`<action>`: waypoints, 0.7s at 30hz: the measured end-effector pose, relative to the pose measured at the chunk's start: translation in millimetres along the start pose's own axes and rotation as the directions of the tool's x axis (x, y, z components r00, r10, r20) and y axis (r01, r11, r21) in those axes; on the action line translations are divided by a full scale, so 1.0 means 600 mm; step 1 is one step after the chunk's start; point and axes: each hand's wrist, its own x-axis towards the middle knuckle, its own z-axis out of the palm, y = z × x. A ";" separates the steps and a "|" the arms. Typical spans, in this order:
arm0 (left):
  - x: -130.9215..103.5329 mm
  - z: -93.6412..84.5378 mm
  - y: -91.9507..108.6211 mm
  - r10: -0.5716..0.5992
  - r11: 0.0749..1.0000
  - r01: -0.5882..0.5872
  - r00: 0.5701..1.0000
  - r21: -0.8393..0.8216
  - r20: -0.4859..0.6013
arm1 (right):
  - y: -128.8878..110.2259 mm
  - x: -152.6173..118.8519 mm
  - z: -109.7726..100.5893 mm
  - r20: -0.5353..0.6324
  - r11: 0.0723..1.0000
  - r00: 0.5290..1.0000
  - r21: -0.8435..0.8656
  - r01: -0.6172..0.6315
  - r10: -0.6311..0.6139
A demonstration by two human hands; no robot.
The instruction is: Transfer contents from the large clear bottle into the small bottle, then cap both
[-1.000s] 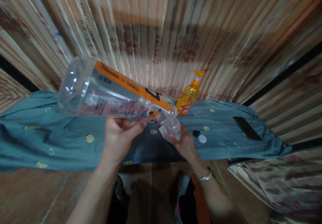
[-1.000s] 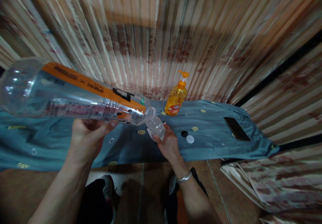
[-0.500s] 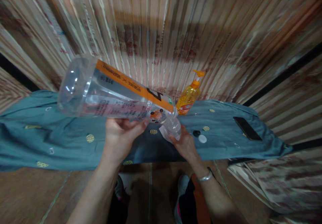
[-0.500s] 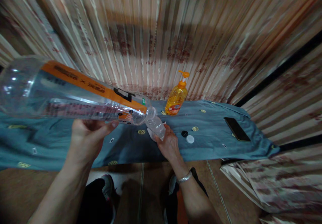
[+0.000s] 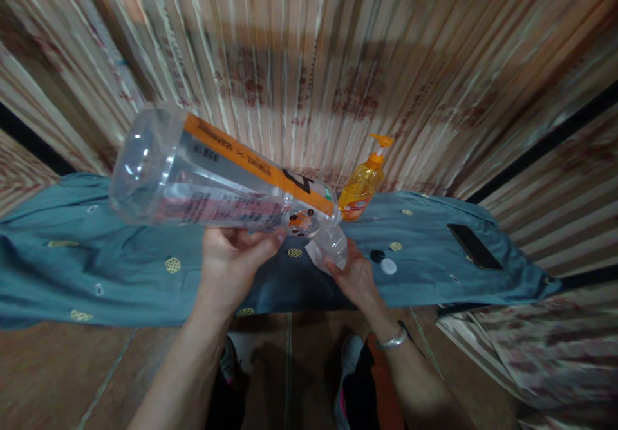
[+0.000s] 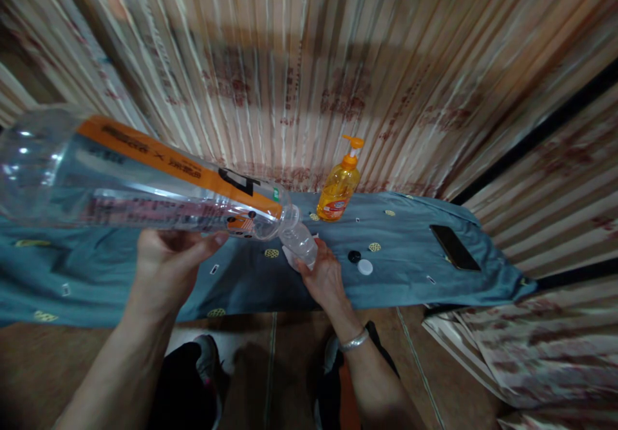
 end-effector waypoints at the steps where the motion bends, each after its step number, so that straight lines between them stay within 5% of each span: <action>1: 0.000 0.001 0.000 -0.002 1.000 0.002 1.000 0.000 0.000 | 0.000 0.000 0.000 -0.004 1.000 1.000 0.000 0.003 -0.003; 21: 0.000 0.004 0.004 0.012 1.000 -0.012 1.000 -0.002 -0.002 | 0.005 0.000 0.004 -0.022 1.000 1.000 0.007 0.009 -0.009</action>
